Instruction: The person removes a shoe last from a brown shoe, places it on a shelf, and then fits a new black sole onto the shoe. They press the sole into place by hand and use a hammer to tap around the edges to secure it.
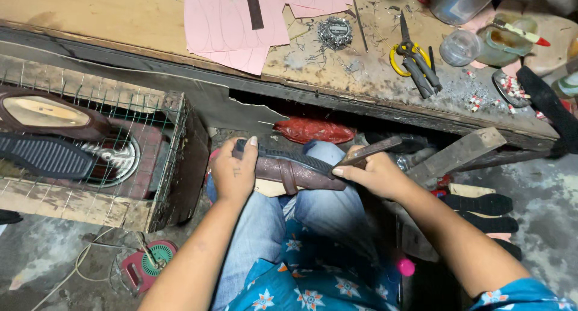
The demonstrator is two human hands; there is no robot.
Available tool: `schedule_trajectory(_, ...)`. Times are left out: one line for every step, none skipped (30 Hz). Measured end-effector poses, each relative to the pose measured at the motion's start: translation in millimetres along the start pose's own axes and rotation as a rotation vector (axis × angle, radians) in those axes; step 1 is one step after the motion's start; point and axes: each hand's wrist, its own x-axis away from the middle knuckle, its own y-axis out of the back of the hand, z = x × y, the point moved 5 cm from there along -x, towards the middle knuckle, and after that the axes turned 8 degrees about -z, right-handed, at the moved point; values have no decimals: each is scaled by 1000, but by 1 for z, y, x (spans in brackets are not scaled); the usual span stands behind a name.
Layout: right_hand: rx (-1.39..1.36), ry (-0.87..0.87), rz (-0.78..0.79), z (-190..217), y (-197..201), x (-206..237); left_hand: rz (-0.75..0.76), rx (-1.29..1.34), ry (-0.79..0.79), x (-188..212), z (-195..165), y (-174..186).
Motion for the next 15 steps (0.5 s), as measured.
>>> schedule_trajectory(9,64,9,6,-1,-6,-2,-8,9,-2,1,-1)
schedule_trajectory(19,130,12,14,-2,-12,-9,-21,2,-6,1,-2)
schedule_trajectory(16,122,37,19,-3,-18,-16,-34,-2,-8,2,-4)
schedule_trajectory(13,111,65,24,-5,-23,-22,-48,-2,-9,2,-5)
schedule_trajectory(10,98,93,30,-6,-27,-18,-54,5,-10,3,-7)
schedule_trajectory(20,76,101,35,-7,-32,-13,-61,10,-12,4,-8)
schedule_trajectory(31,55,109,40,-8,-36,-10,-66,15,-13,5,-9)
schedule_trajectory(42,36,116,45,-9,-40,-9,-62,26,-14,5,-9)
schedule_trajectory(99,71,119,51,-10,-43,-9,-58,36,-15,5,-10)
schedule_trajectory(155,108,121,57,-11,-47,-10,-54,44,-16,5,-10)
schedule_trajectory(211,142,124,62,-13,-50,-2,-48,40,-18,5,-10)
schedule_trajectory(215,148,129,65,-15,-54,6,-43,39,-18,4,-10)
schedule_trajectory(218,152,135,67,-17,-57,14,-39,40,-18,3,-10)
schedule_trajectory(221,157,137,69,-19,-60,6,-47,31,-19,2,-9)
schedule_trajectory(230,184,142,73,-22,-64,-3,-54,19,-20,1,-9)
